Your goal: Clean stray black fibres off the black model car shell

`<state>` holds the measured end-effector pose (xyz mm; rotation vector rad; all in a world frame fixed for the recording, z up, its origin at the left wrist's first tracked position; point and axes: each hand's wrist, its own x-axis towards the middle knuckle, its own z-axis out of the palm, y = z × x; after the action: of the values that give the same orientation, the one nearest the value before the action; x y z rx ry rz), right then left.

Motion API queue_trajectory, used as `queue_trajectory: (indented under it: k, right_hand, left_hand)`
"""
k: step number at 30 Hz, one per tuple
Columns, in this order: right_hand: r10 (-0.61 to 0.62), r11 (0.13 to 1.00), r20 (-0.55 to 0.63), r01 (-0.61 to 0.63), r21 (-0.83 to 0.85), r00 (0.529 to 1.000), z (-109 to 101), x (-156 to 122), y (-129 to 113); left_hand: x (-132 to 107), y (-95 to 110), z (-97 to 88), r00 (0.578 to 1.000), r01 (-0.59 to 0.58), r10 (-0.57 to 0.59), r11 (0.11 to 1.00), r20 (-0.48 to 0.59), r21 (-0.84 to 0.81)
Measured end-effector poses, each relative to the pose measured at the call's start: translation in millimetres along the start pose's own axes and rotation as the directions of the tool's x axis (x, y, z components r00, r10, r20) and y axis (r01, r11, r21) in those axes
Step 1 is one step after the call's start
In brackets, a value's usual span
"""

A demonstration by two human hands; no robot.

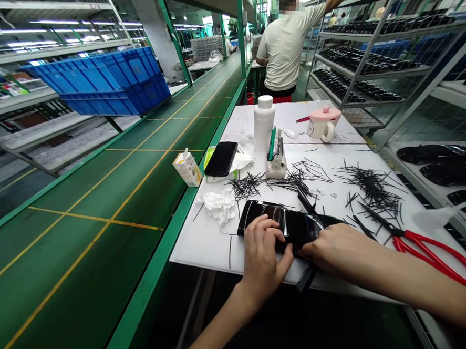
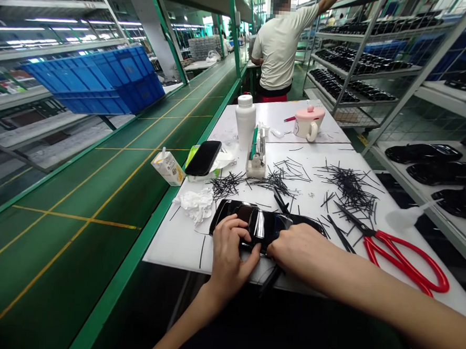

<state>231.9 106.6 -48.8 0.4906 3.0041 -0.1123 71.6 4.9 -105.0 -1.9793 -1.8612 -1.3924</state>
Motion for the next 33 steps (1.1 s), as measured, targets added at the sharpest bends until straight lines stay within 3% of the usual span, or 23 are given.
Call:
queue_trajectory:
  k: [9, 26, 30, 33]
  right_hand:
    - [-0.042, 0.999, -0.062, 0.041, -0.006, 0.997, 3, -1, 2]
    - [-0.002, 0.999, 0.057, 0.0, 0.035, 0.998, -5, 0, -2]
    - [-0.039, 0.99, 0.049, 0.032, 0.136, 0.998, -12, -2, -1]
    - [-0.061, 0.919, 0.088, 0.021, 0.393, 0.994, -22, -4, 6]
  left_hand:
    - [-2, 0, 1.2, 1.0, 0.008, -0.008, 1.0, -0.007, -0.004]
    - [-2, 1, 0.1, 1.0, -0.001, 0.001, 1.0, -0.012, -0.001]
    - [-1, 2, -6.4, 0.999, -0.027, 0.025, 0.998, -0.038, -0.063]
    - [1, 4, -14.3, 0.997, -0.082, 0.081, 0.989, -0.014, -0.123]
